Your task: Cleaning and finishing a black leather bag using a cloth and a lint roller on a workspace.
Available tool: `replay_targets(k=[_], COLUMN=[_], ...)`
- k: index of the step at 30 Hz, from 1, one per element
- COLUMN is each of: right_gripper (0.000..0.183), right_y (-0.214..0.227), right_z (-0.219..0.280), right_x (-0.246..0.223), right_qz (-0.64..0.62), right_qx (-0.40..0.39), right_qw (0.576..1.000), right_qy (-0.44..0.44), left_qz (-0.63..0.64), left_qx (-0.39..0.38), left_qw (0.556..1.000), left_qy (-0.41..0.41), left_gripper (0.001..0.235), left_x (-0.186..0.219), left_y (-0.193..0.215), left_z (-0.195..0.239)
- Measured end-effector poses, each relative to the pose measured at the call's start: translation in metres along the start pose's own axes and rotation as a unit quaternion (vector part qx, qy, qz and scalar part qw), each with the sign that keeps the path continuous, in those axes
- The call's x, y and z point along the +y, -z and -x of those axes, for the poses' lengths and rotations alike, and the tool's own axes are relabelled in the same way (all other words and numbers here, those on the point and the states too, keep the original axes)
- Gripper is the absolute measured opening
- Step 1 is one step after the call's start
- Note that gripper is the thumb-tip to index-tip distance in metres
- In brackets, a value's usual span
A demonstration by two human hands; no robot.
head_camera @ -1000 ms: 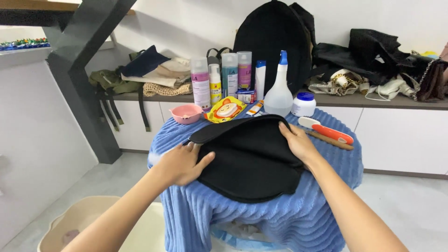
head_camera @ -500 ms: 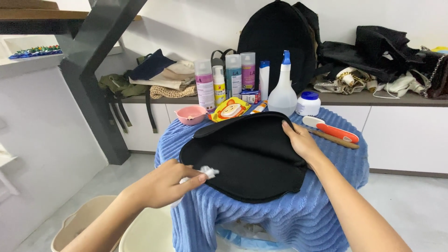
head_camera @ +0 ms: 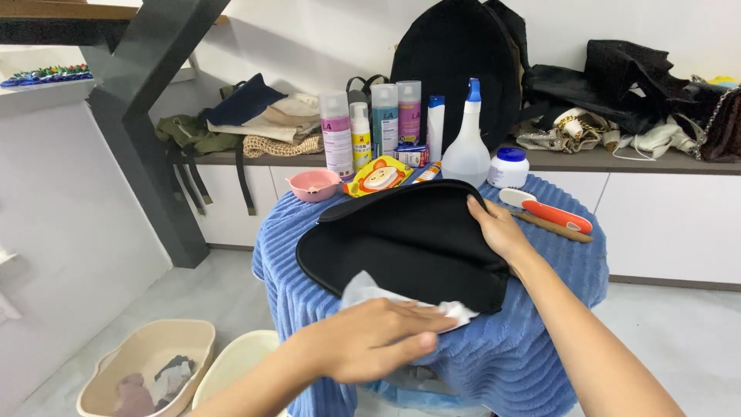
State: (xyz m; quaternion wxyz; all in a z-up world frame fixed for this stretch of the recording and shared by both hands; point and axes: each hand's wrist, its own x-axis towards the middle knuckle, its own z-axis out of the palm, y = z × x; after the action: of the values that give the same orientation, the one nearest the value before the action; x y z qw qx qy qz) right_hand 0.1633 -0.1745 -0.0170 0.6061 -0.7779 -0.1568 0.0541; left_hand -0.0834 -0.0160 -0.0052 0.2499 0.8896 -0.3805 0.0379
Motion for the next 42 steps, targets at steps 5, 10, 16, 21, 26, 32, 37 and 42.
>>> replay_targets(k=[5,10,16,21,26,32,37,42], right_gripper=[0.049,0.045,0.051,0.056,0.067,0.07,0.07,0.07], right_y=[0.0,-0.005,-0.003,0.001,0.007,0.005,-0.004,-0.001], right_z=[-0.002,0.003,0.022,0.012,-0.036,-0.022,0.021,0.026], right_x=[0.004,0.008,-0.006,0.0,0.027,0.014,-0.031,-0.033], right_qz=[0.004,0.029,0.019,0.034,0.037,0.062,0.078,0.093], right_qx=[0.004,0.026,0.023,0.042,0.05,0.069,0.057,0.036], right_qw=[1.0,0.998,0.998,0.996,0.996,0.995,0.995,0.994], right_qy=[0.005,0.058,0.06,0.068,0.065,0.021,-0.034,-0.052], left_qz=[-0.03,-0.092,-0.179,-0.178,-0.108,0.01,0.012,-0.104], left_qx=[-0.02,-0.063,-0.068,-0.031,-0.006,-0.028,-0.103,-0.076], left_qw=[0.999,0.977,0.916,0.867,0.89,0.962,0.961,0.93], left_qy=[0.028,0.181,0.353,0.464,0.442,0.272,0.257,0.345], left_gripper=[0.077,0.086,0.092,0.096,0.102,0.102,0.092,0.093], left_x=[-0.011,-0.021,-0.108,-0.089,-0.11,-0.048,-0.018,-0.077], left_y=[-0.018,0.011,0.035,0.069,0.057,0.017,0.034,0.065], left_z=[-0.039,-0.058,-0.044,-0.039,-0.056,-0.089,-0.082,-0.059])
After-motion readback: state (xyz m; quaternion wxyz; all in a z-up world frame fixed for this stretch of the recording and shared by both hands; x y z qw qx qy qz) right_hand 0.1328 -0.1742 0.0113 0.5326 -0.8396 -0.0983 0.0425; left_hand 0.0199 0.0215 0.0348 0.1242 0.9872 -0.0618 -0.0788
